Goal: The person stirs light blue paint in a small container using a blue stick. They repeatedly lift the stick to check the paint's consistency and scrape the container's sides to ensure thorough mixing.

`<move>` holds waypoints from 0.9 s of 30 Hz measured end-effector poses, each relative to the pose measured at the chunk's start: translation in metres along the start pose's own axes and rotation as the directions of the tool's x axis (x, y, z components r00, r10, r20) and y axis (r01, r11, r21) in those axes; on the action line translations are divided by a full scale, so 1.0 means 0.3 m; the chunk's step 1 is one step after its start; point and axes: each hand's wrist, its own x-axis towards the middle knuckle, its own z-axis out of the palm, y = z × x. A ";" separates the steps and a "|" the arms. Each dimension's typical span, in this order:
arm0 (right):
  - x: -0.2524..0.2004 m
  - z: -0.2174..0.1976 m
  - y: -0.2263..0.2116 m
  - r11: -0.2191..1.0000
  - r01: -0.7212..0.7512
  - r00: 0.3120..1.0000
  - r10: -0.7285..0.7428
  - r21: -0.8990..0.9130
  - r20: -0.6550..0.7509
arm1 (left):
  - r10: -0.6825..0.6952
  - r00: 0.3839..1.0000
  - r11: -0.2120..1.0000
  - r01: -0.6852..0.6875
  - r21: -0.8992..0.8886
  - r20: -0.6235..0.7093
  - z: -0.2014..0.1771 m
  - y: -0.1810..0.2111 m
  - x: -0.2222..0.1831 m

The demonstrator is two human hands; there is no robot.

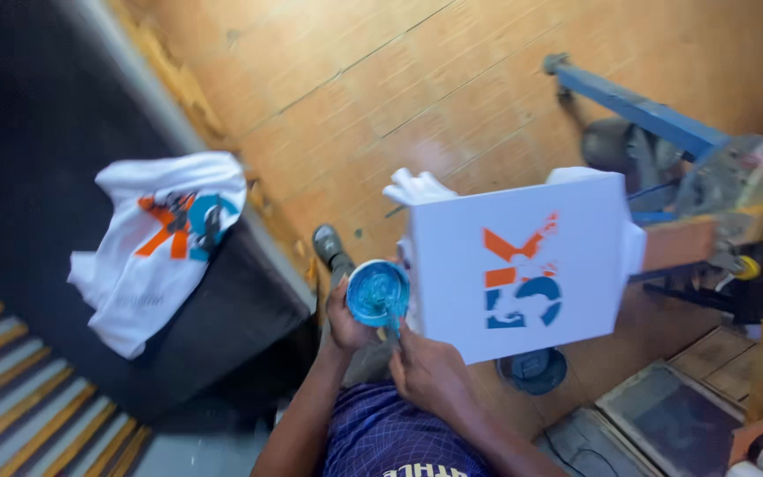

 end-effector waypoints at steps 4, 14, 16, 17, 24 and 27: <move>-0.172 0.023 0.147 0.996 0.047 0.979 -0.061 -0.077 -0.196 | -0.137 0.984 0.983 0.121 0.135 0.111 0.233 -0.194 0.017; -0.615 0.010 0.509 0.940 -0.340 0.843 0.291 -0.030 -0.452 | -0.370 0.905 0.804 0.199 0.561 0.209 0.507 -0.830 0.042; -0.685 -0.007 0.556 0.924 -0.382 0.827 0.353 0.025 -0.438 | -0.405 0.889 0.787 0.222 0.576 0.211 0.503 -0.931 0.048; -0.716 -0.009 0.577 0.920 -0.391 0.812 0.351 0.012 -0.466 | -0.387 0.894 0.795 0.198 0.573 0.227 0.493 -0.974 0.054; -0.906 -0.056 0.692 0.930 -0.352 0.855 0.366 0.110 -0.368 | -0.436 0.871 0.770 0.231 0.594 0.227 0.508 -1.117 0.049; -0.935 -0.054 0.743 0.948 -0.287 0.859 0.320 0.140 -0.401 | -0.463 0.866 0.755 0.272 0.596 0.191 0.511 -1.136 0.038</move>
